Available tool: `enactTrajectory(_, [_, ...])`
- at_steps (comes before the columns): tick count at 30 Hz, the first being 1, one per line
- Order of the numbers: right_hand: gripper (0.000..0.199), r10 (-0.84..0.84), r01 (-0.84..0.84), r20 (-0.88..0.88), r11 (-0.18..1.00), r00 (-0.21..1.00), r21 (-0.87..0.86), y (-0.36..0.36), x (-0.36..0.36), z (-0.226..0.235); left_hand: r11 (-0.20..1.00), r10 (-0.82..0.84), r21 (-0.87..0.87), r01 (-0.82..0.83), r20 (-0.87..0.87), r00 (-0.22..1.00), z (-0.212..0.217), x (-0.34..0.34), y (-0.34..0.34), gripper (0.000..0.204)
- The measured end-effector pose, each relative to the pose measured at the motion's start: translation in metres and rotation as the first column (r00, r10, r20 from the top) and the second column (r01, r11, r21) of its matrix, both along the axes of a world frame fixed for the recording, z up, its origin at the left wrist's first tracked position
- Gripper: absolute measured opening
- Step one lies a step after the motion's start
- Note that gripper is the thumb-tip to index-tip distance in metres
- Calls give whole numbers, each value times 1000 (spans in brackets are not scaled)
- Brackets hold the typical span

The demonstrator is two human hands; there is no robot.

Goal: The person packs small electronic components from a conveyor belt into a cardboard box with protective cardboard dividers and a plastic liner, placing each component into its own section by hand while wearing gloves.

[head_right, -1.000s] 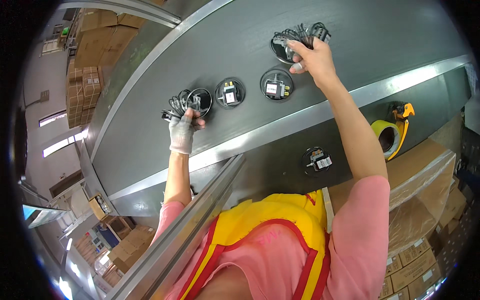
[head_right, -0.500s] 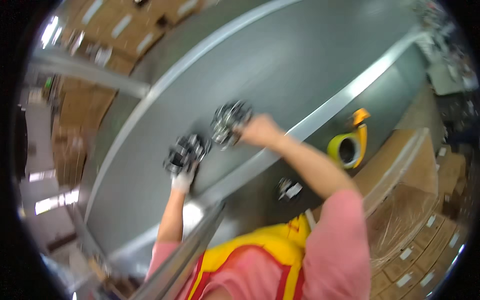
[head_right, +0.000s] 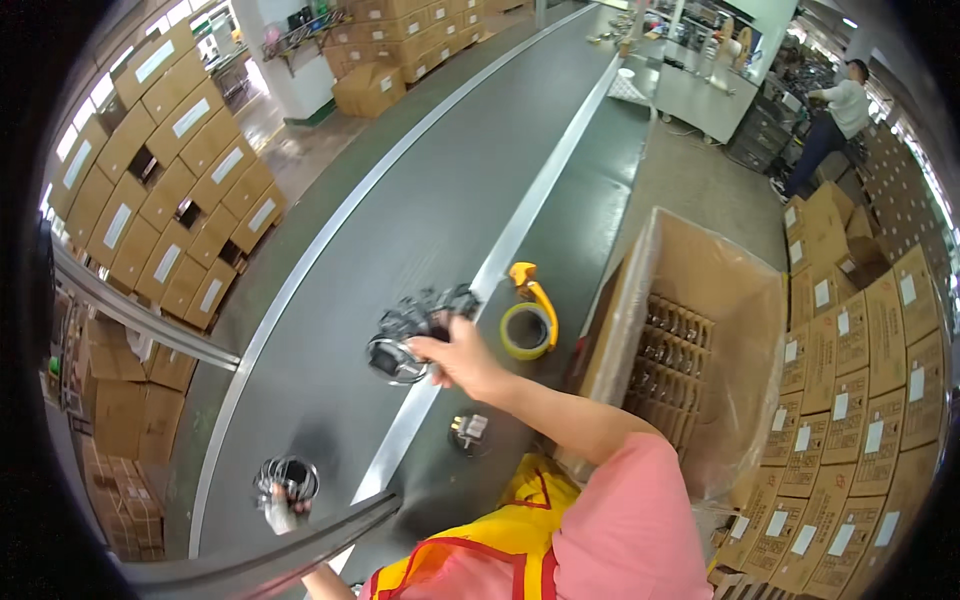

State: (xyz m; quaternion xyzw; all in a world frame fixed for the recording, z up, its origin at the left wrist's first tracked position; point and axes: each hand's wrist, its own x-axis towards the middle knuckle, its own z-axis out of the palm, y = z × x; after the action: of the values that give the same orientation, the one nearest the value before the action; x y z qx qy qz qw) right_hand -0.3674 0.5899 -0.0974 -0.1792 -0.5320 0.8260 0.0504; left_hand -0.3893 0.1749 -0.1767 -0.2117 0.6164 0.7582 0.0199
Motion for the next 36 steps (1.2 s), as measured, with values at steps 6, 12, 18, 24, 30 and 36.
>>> enactTrajectory(6, [10,-508,521,-124,846,853,115,81,95,36,878,-282,-373,299,100,954,29,86,-50,40])
enactTrajectory(12, [9,-792,790,-114,564,600,242,167,187,2,420,-573,-504,755,498,651,63,165,-38,57])
enactTrajectory(18, [16,-808,754,165,587,565,294,226,260,-79,373,-649,-395,839,536,541,93,203,112,26])
enactTrajectory(24, [36,-664,678,611,685,432,265,222,317,-171,223,-969,10,975,-104,222,107,193,313,63])
enactTrajectory(30, [33,-534,666,722,733,440,136,164,362,-203,-94,-992,-245,965,-61,-112,85,207,473,29])
enactTrajectory(36, [23,-299,558,887,828,351,58,127,383,-175,-387,-881,-575,721,461,-105,-55,229,512,35])
